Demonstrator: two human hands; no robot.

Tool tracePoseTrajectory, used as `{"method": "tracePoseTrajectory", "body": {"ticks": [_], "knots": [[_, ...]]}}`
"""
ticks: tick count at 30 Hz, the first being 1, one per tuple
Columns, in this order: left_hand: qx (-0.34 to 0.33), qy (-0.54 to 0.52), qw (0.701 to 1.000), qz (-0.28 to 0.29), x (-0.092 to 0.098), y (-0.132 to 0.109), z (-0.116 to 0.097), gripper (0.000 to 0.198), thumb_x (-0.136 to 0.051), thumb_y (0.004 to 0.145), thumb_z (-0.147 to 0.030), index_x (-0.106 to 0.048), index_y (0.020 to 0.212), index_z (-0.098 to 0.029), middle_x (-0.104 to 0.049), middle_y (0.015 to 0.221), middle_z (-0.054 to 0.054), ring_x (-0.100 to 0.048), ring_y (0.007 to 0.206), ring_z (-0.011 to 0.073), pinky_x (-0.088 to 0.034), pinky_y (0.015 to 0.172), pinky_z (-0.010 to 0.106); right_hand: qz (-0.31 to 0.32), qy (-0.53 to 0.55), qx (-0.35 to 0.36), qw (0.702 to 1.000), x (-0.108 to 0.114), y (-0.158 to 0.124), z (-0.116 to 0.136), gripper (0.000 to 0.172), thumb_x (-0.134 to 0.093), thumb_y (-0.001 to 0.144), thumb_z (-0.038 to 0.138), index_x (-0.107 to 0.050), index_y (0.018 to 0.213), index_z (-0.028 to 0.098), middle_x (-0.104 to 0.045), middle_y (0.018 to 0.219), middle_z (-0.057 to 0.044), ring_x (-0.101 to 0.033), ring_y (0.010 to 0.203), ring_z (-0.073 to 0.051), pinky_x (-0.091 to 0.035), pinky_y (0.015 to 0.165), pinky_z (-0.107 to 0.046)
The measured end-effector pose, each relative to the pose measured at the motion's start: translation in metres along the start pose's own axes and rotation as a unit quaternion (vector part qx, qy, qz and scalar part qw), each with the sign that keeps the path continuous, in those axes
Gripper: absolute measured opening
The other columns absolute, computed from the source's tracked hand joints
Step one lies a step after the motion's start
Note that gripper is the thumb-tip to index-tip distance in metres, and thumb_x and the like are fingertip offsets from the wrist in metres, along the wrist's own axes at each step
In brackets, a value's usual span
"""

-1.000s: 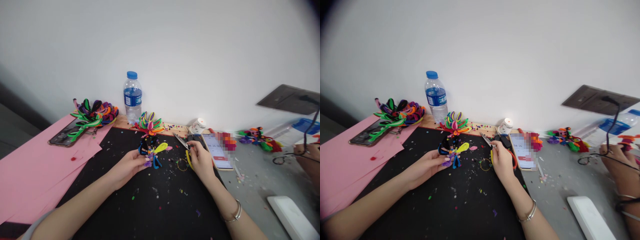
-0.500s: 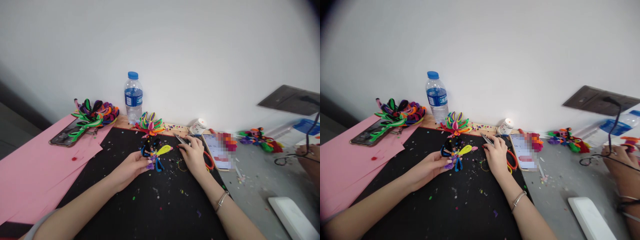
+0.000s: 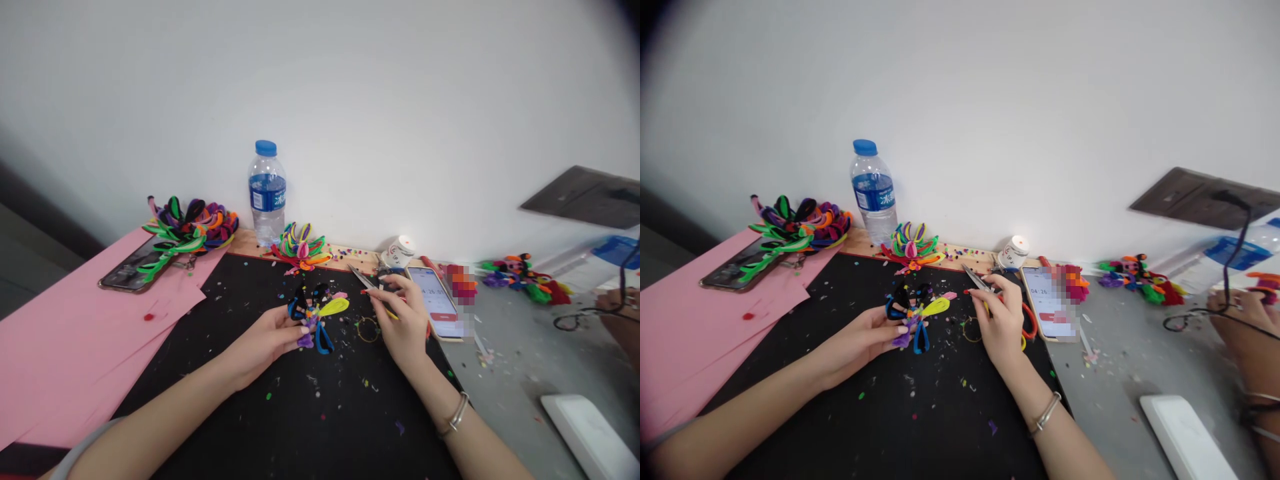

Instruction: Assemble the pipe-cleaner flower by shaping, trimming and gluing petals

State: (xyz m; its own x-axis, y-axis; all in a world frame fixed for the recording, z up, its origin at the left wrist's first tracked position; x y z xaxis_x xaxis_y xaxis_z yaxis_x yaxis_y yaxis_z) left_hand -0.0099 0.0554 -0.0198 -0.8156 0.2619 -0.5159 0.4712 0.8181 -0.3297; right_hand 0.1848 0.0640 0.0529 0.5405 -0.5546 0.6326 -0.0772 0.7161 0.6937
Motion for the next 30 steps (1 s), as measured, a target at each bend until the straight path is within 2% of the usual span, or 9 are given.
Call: {"method": "tracePoseTrajectory", "body": {"ticks": [5,11,17,30], "knots": [[0.004,0.009,1.0,0.02,-0.003,0.001,0.005,0.023,-0.062,0.072,-0.014,-0.063,0.095,-0.018,-0.066,0.095,0.005,-0.058,0.091,0.0172,-0.043,0.084,0.03,-0.022,0.027,0.035,0.999,0.013,-0.012,0.031,0.015,-0.056,0.077,0.015,-0.065,0.085,0.024,-0.053,0.096,-0.008,-0.052,0.087,-0.019,-0.045,0.069,-0.034],[0.009,0.004,0.999,0.047,-0.01,0.0,0.01,0.028,-0.061,0.073,-0.015,-0.061,0.101,-0.018,-0.064,0.1,0.005,-0.056,0.097,0.0185,-0.041,0.088,0.032,0.021,0.055,0.103,0.993,0.004,-0.022,0.057,0.017,-0.059,0.075,0.01,-0.065,0.088,0.021,-0.057,0.095,-0.007,-0.053,0.085,-0.018,-0.044,0.073,-0.034],[0.014,0.011,0.998,0.052,-0.014,0.0,0.012,0.031,-0.061,0.074,-0.015,-0.06,0.105,-0.019,-0.064,0.101,0.005,-0.057,0.094,0.0172,-0.04,0.089,0.031,0.071,0.043,0.122,0.989,-0.01,-0.027,0.06,0.018,-0.057,0.077,0.012,-0.064,0.091,0.021,-0.058,0.1,-0.007,-0.051,0.088,-0.019,-0.04,0.076,-0.035],[0.02,0.002,0.999,0.051,-0.012,0.0,0.014,0.03,-0.061,0.074,-0.014,-0.061,0.104,-0.02,-0.065,0.098,0.004,-0.057,0.092,0.0149,-0.041,0.086,0.029,0.088,0.023,0.152,0.984,-0.015,-0.028,0.065,0.017,-0.054,0.08,0.014,-0.063,0.094,0.02,-0.058,0.102,-0.008,-0.051,0.09,-0.019,-0.037,0.077,-0.034]]}}
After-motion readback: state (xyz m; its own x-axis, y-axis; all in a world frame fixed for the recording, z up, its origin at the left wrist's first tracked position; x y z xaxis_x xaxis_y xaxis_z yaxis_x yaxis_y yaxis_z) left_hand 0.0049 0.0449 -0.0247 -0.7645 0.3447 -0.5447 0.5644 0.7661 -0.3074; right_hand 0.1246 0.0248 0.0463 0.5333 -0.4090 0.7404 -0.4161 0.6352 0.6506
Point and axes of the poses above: each hand's wrist, its own y-axis towards the middle knuckle, its own x-axis out of the back of the hand, z = x × y, the point moved 7 cm from there along y, towards the middle knuckle
